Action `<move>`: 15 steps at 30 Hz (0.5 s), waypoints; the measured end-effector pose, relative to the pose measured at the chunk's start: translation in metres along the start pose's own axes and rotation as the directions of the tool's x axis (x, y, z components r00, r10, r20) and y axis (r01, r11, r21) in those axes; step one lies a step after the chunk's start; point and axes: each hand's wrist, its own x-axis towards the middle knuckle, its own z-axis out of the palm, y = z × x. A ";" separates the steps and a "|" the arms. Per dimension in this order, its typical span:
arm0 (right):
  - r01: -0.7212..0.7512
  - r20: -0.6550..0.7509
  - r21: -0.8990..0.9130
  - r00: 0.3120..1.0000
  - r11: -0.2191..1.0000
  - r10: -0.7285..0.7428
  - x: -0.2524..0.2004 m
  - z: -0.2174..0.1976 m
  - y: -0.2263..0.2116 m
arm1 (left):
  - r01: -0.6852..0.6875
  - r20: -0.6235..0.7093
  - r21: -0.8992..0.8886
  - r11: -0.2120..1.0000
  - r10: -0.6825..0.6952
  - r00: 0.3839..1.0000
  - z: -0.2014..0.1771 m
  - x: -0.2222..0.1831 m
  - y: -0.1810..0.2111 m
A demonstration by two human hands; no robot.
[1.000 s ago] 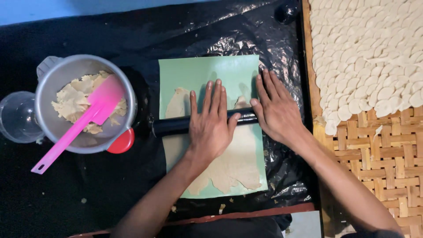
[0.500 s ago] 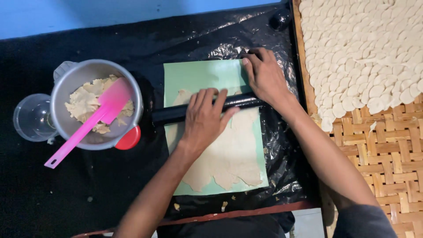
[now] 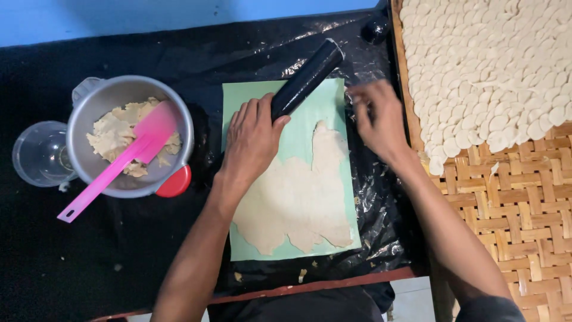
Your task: Spread dough onto a plastic mat using a spatula and a rolling pin-like tube.
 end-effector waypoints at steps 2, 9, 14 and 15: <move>0.096 0.137 -0.048 0.987 0.994 -0.089 0.001 0.001 -0.021 | 0.031 0.020 -0.006 1.000 -0.031 0.999 0.001 -0.003 0.000; 0.184 0.345 -0.211 0.933 0.960 -0.103 -0.013 -0.004 -0.046 | 0.065 0.038 -0.017 0.998 -0.065 0.997 0.001 -0.017 -0.003; 0.248 0.440 -0.306 0.893 0.919 -0.094 -0.050 -0.017 -0.062 | -0.006 0.071 0.026 1.000 0.005 0.997 0.001 -0.022 0.000; 0.288 0.444 -0.313 0.887 0.905 -0.129 -0.057 -0.019 -0.067 | -0.039 0.095 0.037 0.999 0.035 0.995 0.000 -0.023 0.004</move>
